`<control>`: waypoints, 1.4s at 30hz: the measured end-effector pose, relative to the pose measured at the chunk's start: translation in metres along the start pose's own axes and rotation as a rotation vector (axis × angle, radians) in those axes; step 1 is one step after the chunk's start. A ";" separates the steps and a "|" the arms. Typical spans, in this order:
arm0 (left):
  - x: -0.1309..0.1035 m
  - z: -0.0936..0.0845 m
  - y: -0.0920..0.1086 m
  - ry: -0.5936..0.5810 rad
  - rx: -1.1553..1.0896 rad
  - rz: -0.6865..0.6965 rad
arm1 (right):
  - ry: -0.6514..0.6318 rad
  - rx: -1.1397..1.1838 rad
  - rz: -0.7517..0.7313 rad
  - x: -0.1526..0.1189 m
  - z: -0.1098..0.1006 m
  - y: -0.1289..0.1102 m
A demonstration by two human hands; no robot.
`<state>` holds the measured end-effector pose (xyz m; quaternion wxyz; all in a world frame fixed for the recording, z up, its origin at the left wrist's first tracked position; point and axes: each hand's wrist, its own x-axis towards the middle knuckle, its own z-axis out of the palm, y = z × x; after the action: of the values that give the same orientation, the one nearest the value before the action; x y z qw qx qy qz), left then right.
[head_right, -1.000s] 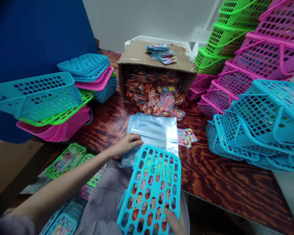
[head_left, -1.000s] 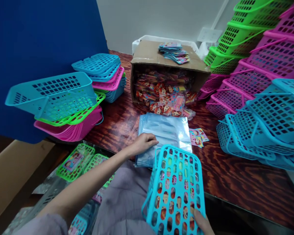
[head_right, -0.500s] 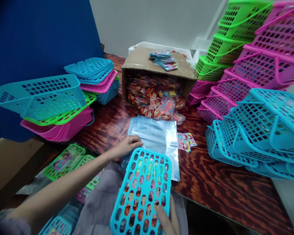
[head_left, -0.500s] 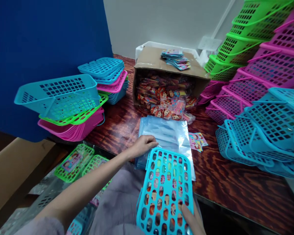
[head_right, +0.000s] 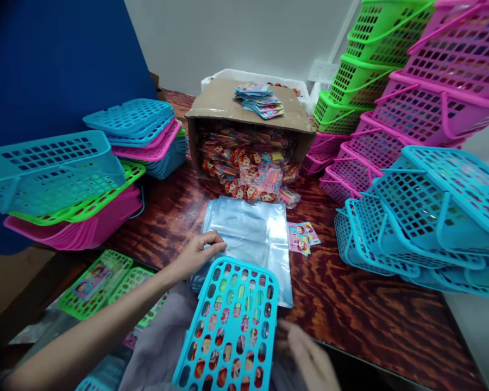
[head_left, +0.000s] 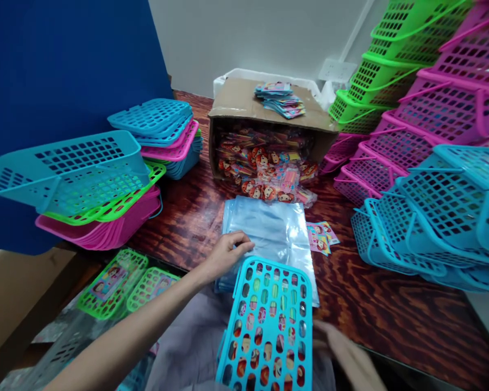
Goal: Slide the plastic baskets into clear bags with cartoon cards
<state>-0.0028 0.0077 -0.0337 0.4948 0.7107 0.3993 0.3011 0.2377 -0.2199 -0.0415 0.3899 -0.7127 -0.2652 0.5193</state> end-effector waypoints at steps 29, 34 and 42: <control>0.020 0.004 0.034 -0.111 0.430 0.103 | -0.323 -0.650 -0.634 0.118 0.051 -0.133; 0.046 0.012 0.054 -0.331 0.804 0.190 | -0.227 -0.760 -0.780 0.112 0.054 -0.132; 0.027 -0.007 0.056 -0.307 1.000 0.259 | -0.024 -1.060 -1.079 0.088 0.043 -0.121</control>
<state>0.0199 0.0232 0.0222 0.1075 0.9389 0.3260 0.0256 0.2289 -0.0720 0.0050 0.1922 -0.5702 -0.7959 0.0671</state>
